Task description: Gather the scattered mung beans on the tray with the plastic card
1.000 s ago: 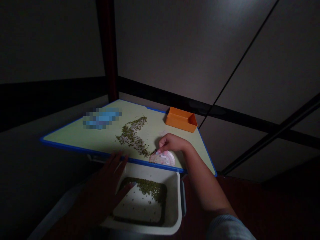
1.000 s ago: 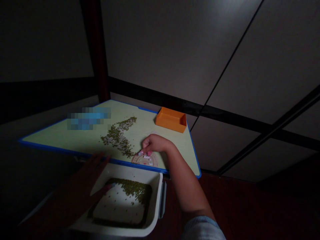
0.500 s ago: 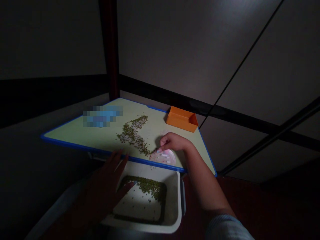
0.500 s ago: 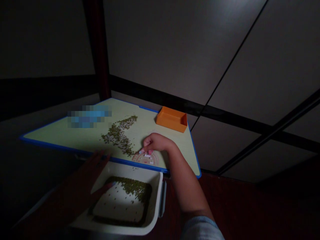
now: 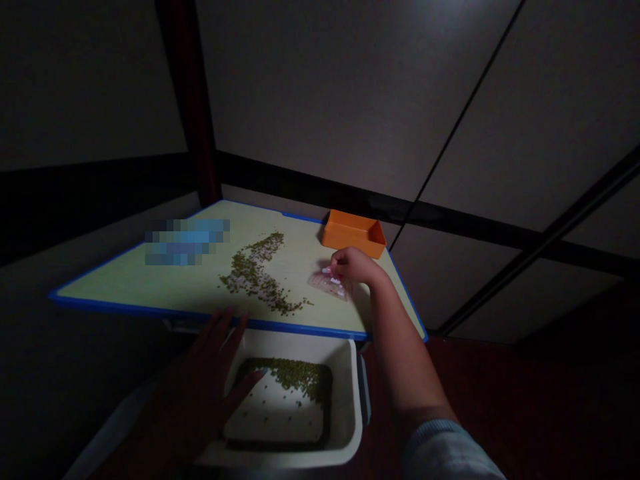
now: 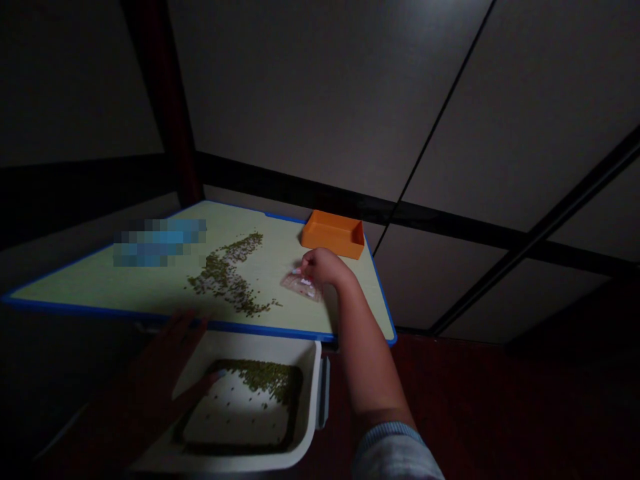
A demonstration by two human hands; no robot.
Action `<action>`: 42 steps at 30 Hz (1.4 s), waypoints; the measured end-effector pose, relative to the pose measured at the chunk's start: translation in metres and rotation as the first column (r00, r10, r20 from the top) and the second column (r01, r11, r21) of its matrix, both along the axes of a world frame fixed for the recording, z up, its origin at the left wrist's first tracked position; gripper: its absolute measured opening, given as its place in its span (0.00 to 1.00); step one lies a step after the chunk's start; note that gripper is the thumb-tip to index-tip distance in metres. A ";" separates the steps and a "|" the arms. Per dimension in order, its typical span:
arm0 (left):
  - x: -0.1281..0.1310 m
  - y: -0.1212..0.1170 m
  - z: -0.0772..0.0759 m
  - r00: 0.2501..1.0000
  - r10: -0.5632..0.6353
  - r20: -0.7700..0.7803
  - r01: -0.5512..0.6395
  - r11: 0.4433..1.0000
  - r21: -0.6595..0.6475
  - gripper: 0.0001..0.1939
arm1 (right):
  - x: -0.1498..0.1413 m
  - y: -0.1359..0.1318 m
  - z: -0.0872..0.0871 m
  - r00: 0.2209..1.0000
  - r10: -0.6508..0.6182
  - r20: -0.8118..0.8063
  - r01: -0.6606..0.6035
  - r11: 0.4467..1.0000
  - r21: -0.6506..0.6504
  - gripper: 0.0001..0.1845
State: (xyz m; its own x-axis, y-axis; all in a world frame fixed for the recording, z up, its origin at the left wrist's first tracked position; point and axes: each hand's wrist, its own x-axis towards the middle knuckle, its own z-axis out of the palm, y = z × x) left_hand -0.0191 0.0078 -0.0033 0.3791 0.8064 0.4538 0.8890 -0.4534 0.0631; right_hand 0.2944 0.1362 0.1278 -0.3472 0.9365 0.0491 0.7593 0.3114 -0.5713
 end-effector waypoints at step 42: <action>-0.004 0.005 -0.007 1.000 -0.026 0.010 0.025 0.999 0.019 0.42 | -0.003 -0.001 -0.003 0.988 0.139 -0.061 -0.151 0.937 -0.315 0.07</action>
State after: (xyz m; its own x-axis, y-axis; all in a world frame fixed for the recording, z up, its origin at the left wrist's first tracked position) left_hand -0.0227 0.0124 -0.0101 0.3946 0.7877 0.4732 0.8765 -0.4772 0.0633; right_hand 0.2917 0.1353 0.1245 -0.4841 0.8450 -0.2272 0.6958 0.2143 -0.6855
